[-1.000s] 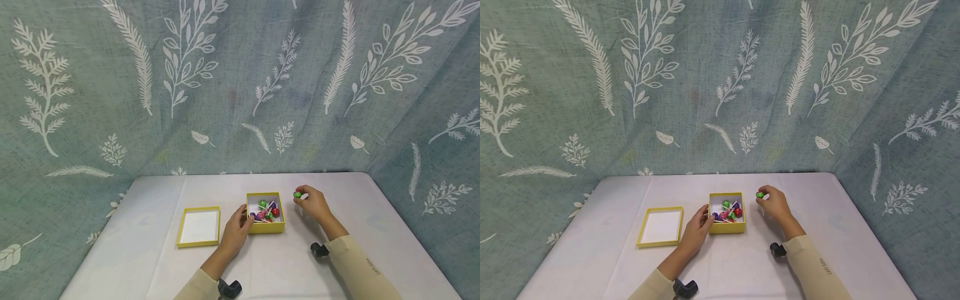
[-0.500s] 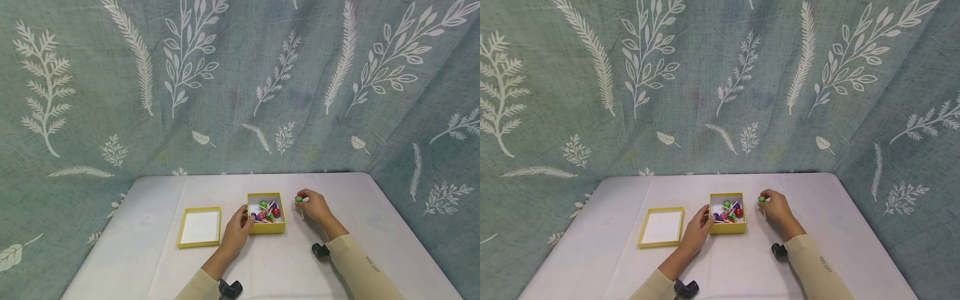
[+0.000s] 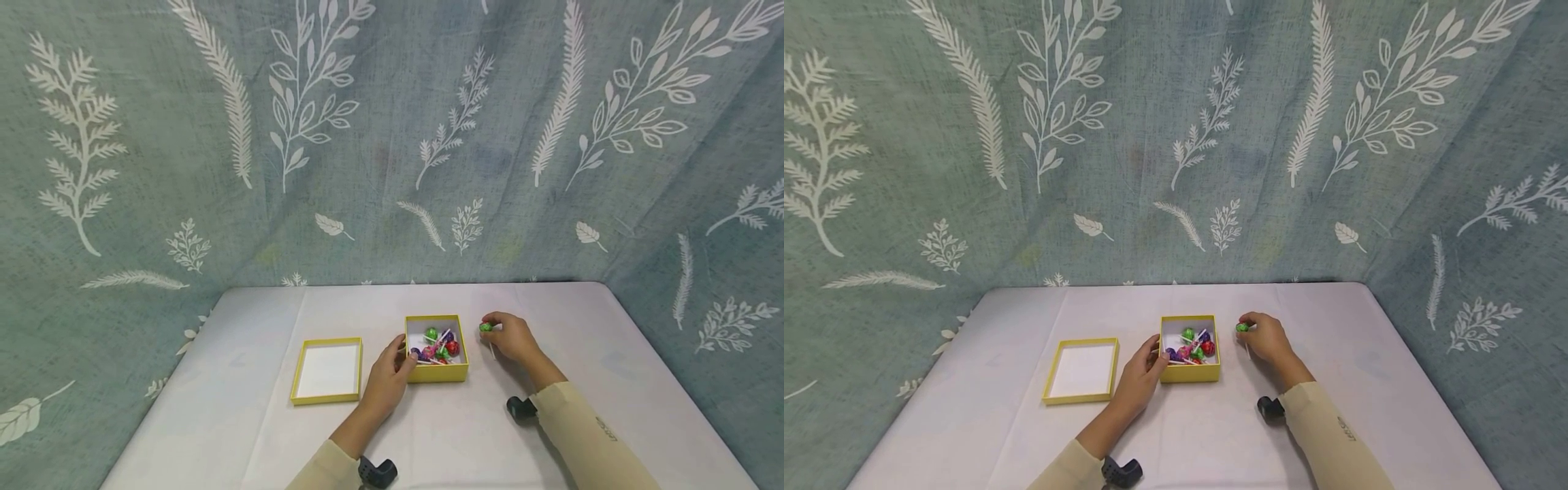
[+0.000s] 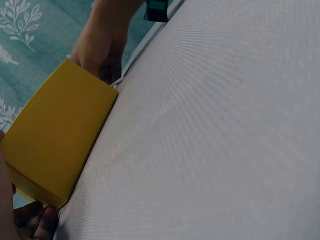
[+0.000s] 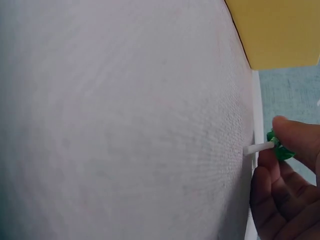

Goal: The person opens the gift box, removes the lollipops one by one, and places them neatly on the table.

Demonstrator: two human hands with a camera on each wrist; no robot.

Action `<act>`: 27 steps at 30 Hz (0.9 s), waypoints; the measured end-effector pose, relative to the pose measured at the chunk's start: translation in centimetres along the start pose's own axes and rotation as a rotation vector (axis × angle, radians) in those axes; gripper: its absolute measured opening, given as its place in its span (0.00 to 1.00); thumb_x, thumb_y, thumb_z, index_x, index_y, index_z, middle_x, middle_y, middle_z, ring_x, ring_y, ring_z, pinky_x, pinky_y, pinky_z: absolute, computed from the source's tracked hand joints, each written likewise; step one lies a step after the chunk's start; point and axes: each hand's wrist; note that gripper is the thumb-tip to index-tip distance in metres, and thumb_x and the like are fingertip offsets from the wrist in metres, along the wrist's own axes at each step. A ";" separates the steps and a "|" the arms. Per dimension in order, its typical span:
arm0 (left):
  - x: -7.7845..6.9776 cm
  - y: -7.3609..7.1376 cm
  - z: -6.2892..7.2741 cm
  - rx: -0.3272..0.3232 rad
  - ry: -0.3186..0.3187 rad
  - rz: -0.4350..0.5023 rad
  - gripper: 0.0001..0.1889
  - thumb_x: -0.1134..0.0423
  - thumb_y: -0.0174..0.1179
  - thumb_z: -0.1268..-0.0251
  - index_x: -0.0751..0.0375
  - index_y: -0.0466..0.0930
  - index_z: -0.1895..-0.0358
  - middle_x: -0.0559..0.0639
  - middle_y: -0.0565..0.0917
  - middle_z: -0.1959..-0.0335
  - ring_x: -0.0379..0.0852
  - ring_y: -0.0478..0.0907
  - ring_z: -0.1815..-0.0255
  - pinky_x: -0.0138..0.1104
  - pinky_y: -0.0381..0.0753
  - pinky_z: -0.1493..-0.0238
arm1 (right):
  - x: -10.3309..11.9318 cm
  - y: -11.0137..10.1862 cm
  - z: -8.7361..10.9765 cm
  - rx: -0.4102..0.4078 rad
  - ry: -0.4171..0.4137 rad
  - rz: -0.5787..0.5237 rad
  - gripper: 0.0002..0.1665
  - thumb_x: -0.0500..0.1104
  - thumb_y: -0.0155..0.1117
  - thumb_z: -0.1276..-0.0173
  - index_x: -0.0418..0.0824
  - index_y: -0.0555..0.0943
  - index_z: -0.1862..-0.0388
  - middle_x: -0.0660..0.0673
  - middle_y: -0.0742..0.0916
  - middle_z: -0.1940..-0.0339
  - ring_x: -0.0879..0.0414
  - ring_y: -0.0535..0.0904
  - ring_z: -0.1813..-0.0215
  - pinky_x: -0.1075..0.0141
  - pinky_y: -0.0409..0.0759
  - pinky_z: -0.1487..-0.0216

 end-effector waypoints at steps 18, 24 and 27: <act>0.3 0.2 -0.1 -0.008 0.000 0.007 0.31 0.46 0.52 0.28 0.57 0.63 0.28 0.53 0.76 0.39 0.46 0.76 0.47 0.43 0.75 0.44 | -0.2 0.2 0.0 0.017 0.027 0.063 0.22 0.45 0.69 0.34 0.38 0.80 0.44 0.43 0.83 0.50 0.44 0.75 0.43 0.46 0.71 0.42; 0.3 0.1 0.0 -0.007 0.000 0.003 0.32 0.43 0.52 0.28 0.57 0.63 0.28 0.53 0.76 0.39 0.47 0.76 0.46 0.43 0.75 0.44 | -0.1 0.1 0.2 0.019 0.033 0.051 0.24 0.46 0.69 0.34 0.37 0.79 0.43 0.42 0.83 0.51 0.45 0.75 0.45 0.46 0.72 0.43; 0.3 0.1 -0.1 -0.009 -0.001 0.004 0.32 0.44 0.52 0.28 0.56 0.63 0.28 0.53 0.76 0.39 0.47 0.76 0.46 0.43 0.75 0.44 | 0.0 -0.1 0.2 0.012 0.026 0.048 0.23 0.46 0.68 0.34 0.37 0.79 0.43 0.41 0.83 0.49 0.44 0.75 0.43 0.45 0.72 0.43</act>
Point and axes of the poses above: each hand's wrist, its own z-axis away from the middle knuckle, its own y-axis out of the palm, x = y × z
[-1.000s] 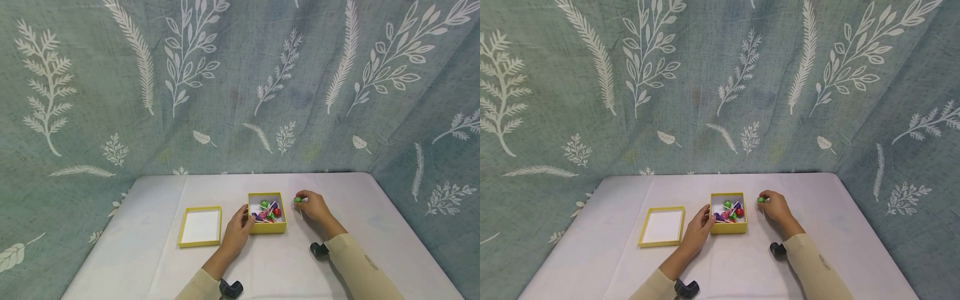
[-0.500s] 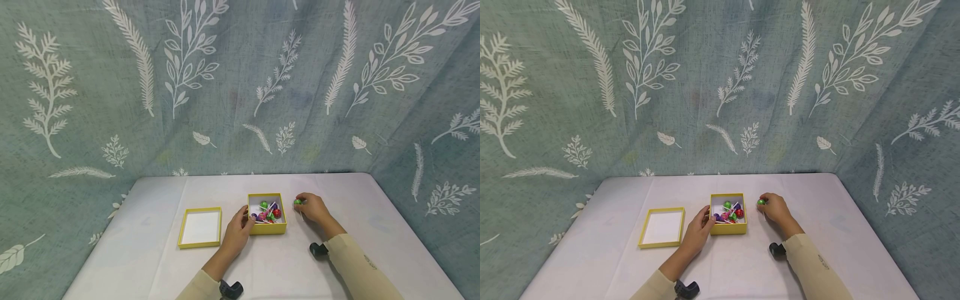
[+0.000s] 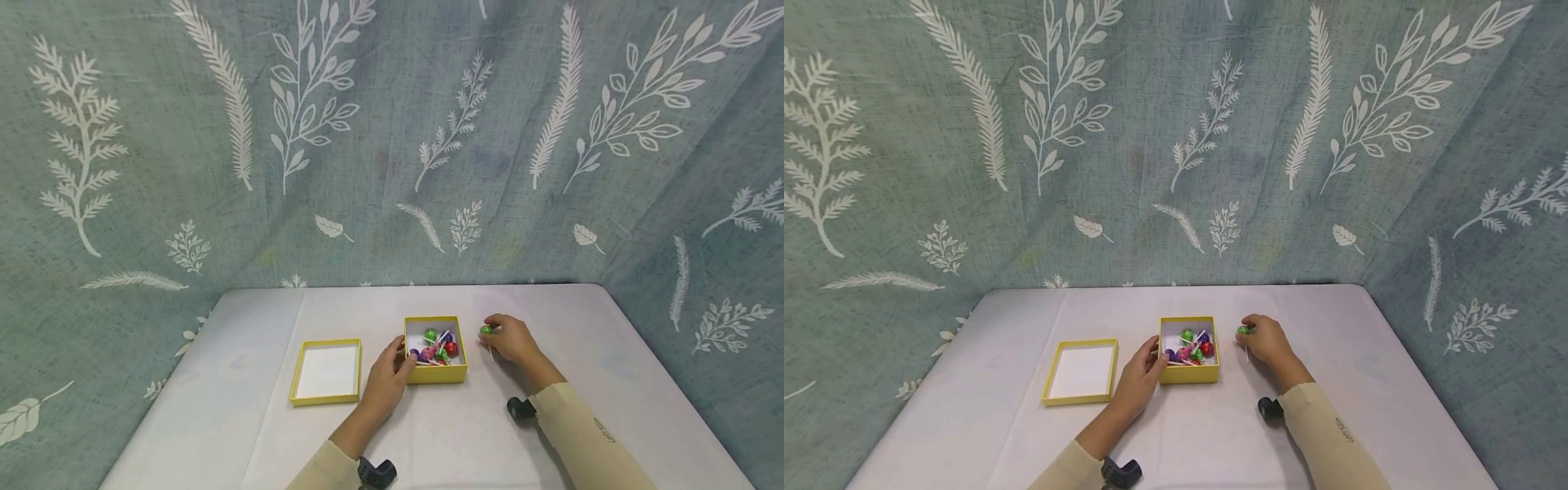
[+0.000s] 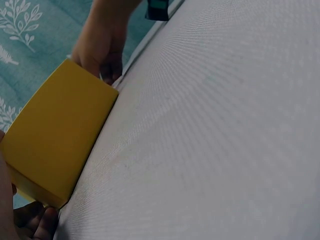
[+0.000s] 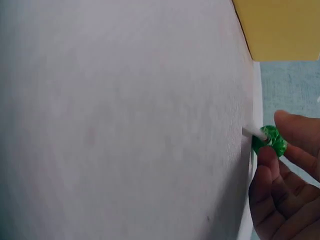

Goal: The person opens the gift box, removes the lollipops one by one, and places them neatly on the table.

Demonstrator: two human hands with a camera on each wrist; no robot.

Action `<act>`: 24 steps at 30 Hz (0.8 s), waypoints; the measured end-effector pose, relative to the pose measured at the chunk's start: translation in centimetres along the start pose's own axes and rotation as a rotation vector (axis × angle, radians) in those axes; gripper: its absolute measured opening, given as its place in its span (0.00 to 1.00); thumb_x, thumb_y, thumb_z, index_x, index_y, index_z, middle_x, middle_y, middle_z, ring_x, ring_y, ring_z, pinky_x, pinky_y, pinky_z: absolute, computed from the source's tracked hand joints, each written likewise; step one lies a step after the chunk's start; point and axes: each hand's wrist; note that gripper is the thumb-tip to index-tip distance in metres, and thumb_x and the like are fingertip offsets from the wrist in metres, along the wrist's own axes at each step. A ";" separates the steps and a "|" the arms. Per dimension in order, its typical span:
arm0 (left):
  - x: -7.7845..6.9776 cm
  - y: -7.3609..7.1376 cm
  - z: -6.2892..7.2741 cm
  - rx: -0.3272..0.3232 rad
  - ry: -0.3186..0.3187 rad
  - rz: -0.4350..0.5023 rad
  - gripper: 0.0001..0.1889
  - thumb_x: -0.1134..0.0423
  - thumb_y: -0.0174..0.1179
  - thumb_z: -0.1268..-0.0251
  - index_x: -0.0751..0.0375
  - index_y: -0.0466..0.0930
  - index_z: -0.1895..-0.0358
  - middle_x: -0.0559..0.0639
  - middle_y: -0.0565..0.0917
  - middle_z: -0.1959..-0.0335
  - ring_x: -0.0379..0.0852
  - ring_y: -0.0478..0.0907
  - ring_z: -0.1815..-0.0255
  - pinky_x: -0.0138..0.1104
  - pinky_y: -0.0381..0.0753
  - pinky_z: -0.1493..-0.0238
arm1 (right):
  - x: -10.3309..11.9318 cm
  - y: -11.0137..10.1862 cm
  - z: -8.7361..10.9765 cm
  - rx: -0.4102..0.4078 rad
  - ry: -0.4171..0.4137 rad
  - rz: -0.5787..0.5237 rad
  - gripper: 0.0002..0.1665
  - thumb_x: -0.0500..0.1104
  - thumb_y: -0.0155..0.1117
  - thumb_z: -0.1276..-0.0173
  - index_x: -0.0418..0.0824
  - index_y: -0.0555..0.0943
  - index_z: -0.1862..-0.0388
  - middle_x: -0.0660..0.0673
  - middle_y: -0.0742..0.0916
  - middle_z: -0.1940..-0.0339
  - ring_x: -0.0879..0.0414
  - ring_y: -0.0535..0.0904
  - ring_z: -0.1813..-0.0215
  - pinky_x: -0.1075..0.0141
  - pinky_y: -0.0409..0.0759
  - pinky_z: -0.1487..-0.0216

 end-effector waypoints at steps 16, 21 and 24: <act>-0.2 0.0 -0.1 0.007 -0.003 -0.003 0.32 0.44 0.52 0.28 0.56 0.63 0.28 0.53 0.75 0.38 0.47 0.76 0.46 0.43 0.74 0.43 | 4.8 -2.4 1.1 0.003 -0.104 -0.068 0.23 0.45 0.68 0.34 0.40 0.80 0.42 0.42 0.83 0.45 0.48 0.80 0.53 0.55 0.81 0.59; -0.1 -0.1 -0.1 -0.002 0.001 -0.010 0.31 0.45 0.52 0.28 0.56 0.64 0.28 0.53 0.76 0.39 0.47 0.76 0.47 0.44 0.74 0.43 | 7.2 -2.0 1.4 -0.010 -0.152 -0.098 0.19 0.44 0.68 0.34 0.43 0.81 0.44 0.43 0.83 0.47 0.49 0.80 0.52 0.56 0.81 0.59; -0.1 0.0 0.0 0.000 0.005 -0.009 0.31 0.44 0.52 0.28 0.56 0.64 0.28 0.53 0.76 0.39 0.47 0.76 0.47 0.44 0.74 0.43 | 8.4 -1.3 1.5 -0.019 -0.189 -0.113 0.18 0.43 0.68 0.34 0.44 0.82 0.46 0.45 0.84 0.49 0.50 0.81 0.53 0.56 0.81 0.58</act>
Point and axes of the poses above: each hand's wrist, its own z-axis away from the middle knuckle, its own y-axis out of the palm, x = y × z
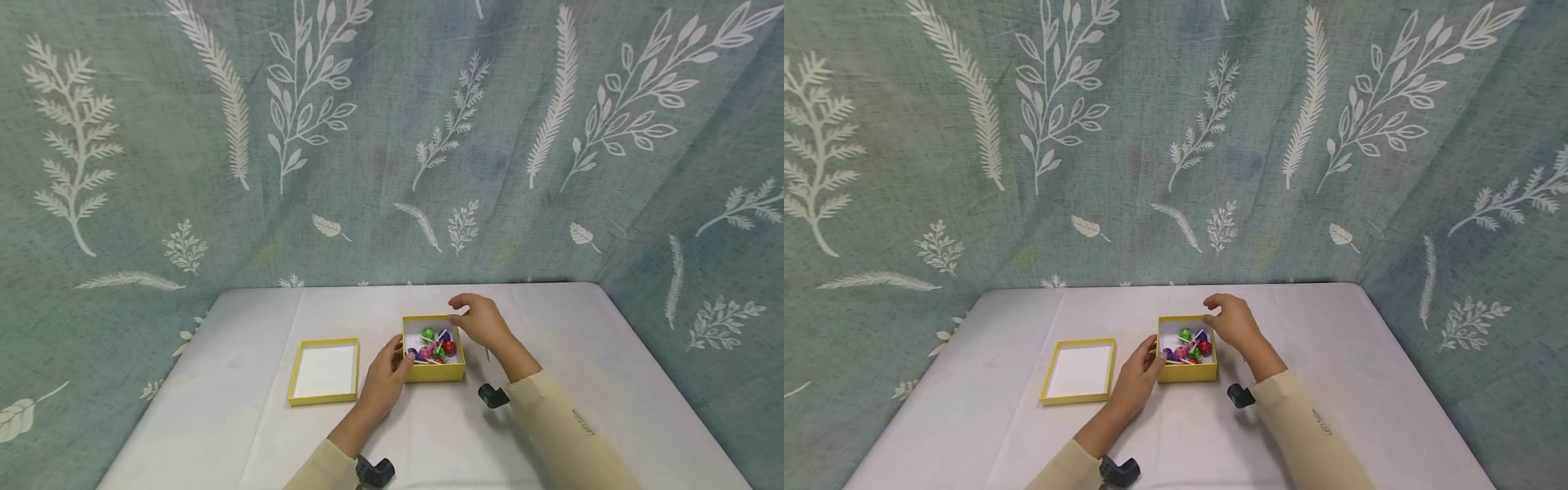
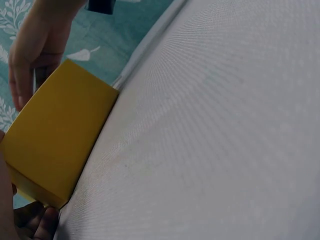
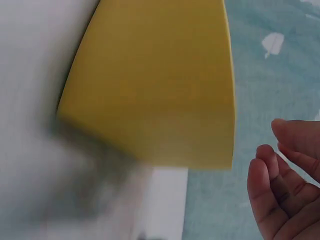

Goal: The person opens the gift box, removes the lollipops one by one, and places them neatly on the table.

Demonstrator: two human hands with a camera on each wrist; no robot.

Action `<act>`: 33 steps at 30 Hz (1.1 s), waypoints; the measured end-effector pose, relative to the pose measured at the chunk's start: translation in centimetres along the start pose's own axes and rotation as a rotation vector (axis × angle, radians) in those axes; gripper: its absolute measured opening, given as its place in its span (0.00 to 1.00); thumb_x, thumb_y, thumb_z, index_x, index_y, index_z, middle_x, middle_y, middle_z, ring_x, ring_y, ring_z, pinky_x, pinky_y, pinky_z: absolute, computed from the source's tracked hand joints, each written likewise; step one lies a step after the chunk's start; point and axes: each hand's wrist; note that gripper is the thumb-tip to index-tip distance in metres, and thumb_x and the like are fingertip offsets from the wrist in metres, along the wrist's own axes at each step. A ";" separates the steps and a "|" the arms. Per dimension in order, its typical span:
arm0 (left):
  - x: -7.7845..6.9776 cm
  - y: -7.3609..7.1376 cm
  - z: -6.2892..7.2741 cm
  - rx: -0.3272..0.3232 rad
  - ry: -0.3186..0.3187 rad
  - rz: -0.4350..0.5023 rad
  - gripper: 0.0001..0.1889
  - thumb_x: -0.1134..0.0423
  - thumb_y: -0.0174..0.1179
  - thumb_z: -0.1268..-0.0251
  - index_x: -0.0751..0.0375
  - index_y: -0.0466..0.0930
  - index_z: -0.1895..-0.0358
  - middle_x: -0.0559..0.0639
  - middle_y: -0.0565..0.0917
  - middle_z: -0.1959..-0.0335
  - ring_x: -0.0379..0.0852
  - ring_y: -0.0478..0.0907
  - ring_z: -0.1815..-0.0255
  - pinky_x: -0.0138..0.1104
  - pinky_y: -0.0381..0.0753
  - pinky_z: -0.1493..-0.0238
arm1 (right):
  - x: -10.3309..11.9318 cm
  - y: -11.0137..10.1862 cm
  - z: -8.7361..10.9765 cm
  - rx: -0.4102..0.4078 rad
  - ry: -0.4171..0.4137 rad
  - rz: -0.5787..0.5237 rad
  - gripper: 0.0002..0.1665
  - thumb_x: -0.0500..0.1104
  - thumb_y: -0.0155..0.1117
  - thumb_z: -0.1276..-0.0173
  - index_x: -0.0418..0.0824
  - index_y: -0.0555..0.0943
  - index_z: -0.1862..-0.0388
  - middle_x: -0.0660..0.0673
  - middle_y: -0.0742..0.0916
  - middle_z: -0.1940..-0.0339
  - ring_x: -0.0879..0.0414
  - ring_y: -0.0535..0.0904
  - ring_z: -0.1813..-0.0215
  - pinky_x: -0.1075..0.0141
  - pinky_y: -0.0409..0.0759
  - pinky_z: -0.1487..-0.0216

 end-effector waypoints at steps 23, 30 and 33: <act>0.1 0.0 0.1 0.008 0.016 0.004 0.31 0.44 0.51 0.27 0.56 0.64 0.28 0.53 0.75 0.39 0.47 0.76 0.46 0.42 0.76 0.46 | 2.7 6.5 -0.5 0.227 -0.077 0.117 0.19 0.42 0.67 0.35 0.47 0.83 0.44 0.47 0.82 0.42 0.51 0.77 0.43 0.51 0.73 0.40; 0.1 0.0 0.0 0.008 0.020 0.001 0.31 0.44 0.51 0.27 0.57 0.64 0.29 0.53 0.76 0.40 0.46 0.77 0.47 0.42 0.77 0.47 | 3.3 6.2 -0.4 0.106 -0.067 0.243 0.15 0.40 0.65 0.33 0.42 0.85 0.48 0.45 0.86 0.50 0.49 0.80 0.46 0.53 0.77 0.45; 0.2 0.0 -0.1 0.001 0.020 -0.005 0.31 0.44 0.51 0.28 0.57 0.64 0.29 0.53 0.76 0.40 0.46 0.76 0.47 0.43 0.77 0.47 | 3.5 6.1 -0.6 0.055 -0.059 0.316 0.13 0.39 0.64 0.33 0.39 0.85 0.51 0.43 0.87 0.56 0.48 0.83 0.53 0.54 0.80 0.52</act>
Point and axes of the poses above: each hand's wrist, its own z-axis away from the middle knuckle, its own y-axis out of the palm, x = y × z
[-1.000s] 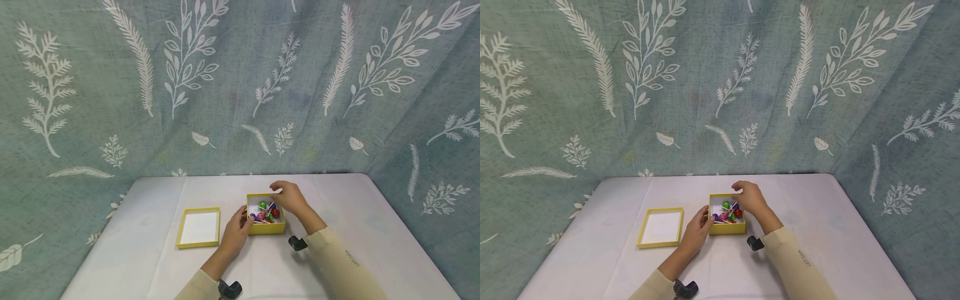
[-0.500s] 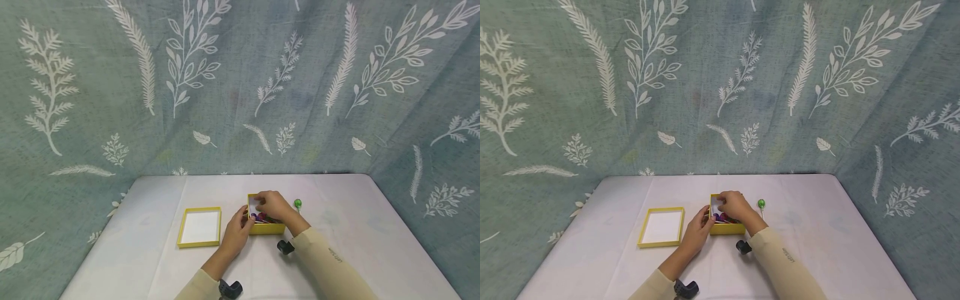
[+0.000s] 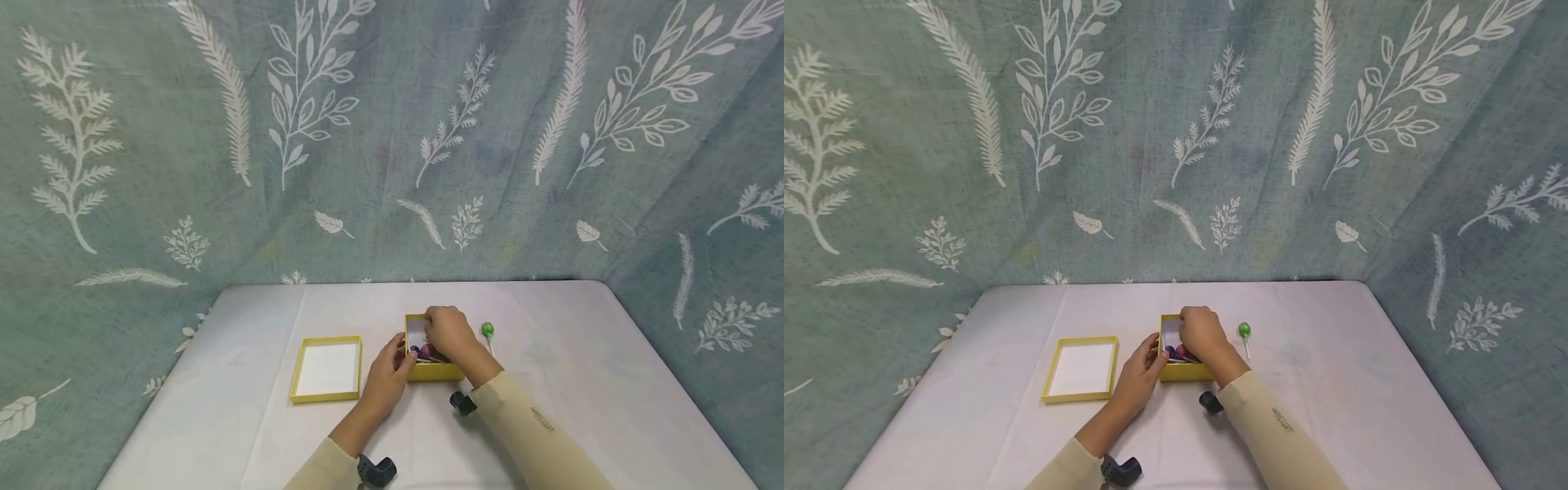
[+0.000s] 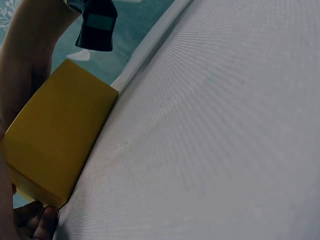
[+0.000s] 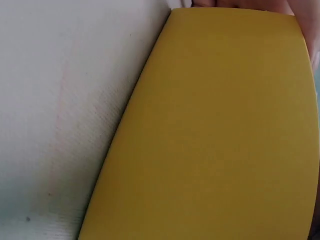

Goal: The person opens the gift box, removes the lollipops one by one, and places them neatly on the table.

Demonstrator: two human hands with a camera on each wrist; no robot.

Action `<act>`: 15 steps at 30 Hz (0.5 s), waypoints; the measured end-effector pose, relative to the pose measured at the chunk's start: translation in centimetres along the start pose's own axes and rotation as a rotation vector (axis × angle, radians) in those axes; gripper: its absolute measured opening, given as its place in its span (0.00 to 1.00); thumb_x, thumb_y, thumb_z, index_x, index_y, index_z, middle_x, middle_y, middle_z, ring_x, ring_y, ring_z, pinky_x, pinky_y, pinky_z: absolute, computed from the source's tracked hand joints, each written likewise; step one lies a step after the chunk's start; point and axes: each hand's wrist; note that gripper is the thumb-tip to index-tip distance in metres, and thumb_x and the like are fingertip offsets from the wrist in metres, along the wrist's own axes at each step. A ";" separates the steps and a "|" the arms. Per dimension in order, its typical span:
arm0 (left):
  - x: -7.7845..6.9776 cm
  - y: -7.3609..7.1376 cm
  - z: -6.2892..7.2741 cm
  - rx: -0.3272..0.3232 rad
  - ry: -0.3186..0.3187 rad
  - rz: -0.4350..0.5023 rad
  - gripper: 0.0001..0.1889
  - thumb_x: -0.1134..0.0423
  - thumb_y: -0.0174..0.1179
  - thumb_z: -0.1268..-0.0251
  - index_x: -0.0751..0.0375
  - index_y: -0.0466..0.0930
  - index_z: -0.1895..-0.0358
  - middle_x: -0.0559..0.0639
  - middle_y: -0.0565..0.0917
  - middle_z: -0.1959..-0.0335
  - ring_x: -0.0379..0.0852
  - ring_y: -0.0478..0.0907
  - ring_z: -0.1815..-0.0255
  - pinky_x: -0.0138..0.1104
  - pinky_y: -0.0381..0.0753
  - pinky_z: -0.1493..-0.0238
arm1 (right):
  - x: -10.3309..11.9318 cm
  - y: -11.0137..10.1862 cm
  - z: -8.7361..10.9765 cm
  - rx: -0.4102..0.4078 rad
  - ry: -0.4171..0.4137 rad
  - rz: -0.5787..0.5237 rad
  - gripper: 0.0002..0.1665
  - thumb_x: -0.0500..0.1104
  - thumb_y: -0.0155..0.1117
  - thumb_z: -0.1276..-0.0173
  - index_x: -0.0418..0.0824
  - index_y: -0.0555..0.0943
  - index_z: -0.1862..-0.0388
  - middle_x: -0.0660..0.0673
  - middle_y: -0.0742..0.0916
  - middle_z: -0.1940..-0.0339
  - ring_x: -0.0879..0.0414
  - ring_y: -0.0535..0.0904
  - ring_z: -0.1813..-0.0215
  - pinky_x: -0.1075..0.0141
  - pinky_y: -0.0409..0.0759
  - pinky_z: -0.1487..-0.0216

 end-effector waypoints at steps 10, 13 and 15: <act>-0.1 -0.1 -0.1 -0.005 -0.015 0.010 0.30 0.46 0.53 0.29 0.56 0.65 0.29 0.52 0.76 0.40 0.45 0.77 0.47 0.41 0.76 0.46 | 0.2 0.9 -0.1 0.094 -0.029 0.108 0.19 0.41 0.64 0.33 0.42 0.83 0.44 0.43 0.85 0.49 0.47 0.80 0.46 0.52 0.76 0.45; -0.1 -0.1 -0.1 -0.009 -0.008 0.014 0.30 0.48 0.54 0.29 0.57 0.65 0.29 0.53 0.77 0.40 0.46 0.77 0.48 0.41 0.77 0.47 | 0.3 1.1 0.0 0.125 -0.044 0.117 0.19 0.43 0.64 0.33 0.41 0.83 0.44 0.44 0.85 0.49 0.48 0.80 0.46 0.52 0.77 0.46; 0.0 0.0 -0.1 -0.006 -0.006 0.012 0.30 0.47 0.53 0.29 0.57 0.65 0.29 0.53 0.77 0.41 0.45 0.77 0.49 0.41 0.77 0.48 | 0.4 1.3 0.1 0.147 -0.044 0.123 0.19 0.44 0.64 0.33 0.41 0.83 0.45 0.44 0.85 0.49 0.48 0.80 0.47 0.52 0.77 0.46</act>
Point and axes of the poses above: each hand's wrist, its own z-axis away from the middle knuckle, its own y-axis out of the palm, x = y × z
